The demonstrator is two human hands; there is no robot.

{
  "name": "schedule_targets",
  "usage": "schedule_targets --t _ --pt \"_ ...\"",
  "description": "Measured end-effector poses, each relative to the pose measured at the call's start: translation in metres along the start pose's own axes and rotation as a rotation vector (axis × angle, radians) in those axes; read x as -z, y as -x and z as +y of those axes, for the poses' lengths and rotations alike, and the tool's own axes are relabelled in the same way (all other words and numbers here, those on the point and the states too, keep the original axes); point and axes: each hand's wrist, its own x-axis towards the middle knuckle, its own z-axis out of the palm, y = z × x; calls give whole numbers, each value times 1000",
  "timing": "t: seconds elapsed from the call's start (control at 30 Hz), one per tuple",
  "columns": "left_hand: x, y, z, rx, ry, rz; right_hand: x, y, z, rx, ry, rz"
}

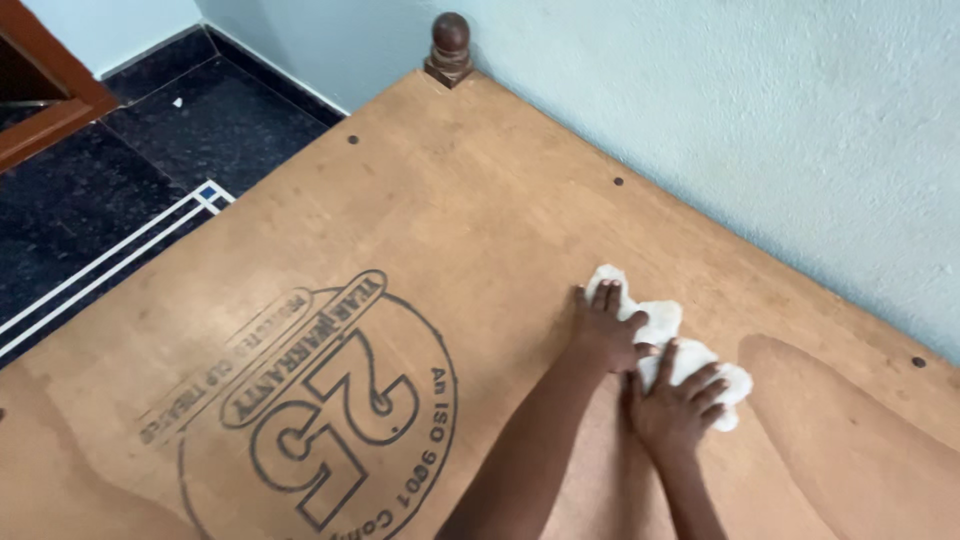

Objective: The person wipes a wooden surface with a white cloth, moving the cloth in circular and back-and-forth motions across the tabletop. The person gathers small debris into a pile while continuing to wipe the surface.

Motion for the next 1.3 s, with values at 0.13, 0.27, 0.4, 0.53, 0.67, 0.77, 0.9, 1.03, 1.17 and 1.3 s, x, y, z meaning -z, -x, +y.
schedule_targets --t 0.13,0.27,0.4,0.53,0.67,0.77,0.9,1.03,1.17,1.3 --pt "23 39 -46 72 16 -95 11 43 -61 74 73 -100" --pt "36 76 -96 153 -7 -126 28 91 -136 152 116 -247" --pt "43 113 -149 217 0 -89 49 120 -209 220 104 -384" --pt "54 155 -210 292 6 -17 62 144 -282 312 91 -422" --pt "57 199 -275 377 -18 85 65 158 -349 412 68 -405" --pt "54 238 -322 394 29 308 71 164 -394 519 12 -424" --pt "47 296 -379 534 62 484 79 168 -453 680 -69 -509" --pt "41 361 -424 720 27 698 82 168 -516 736 -118 -647" --pt "32 419 -443 927 59 635 74 178 -594 559 -637 -540" --pt "18 439 -436 1050 12 789 64 201 -648 707 -364 -636"
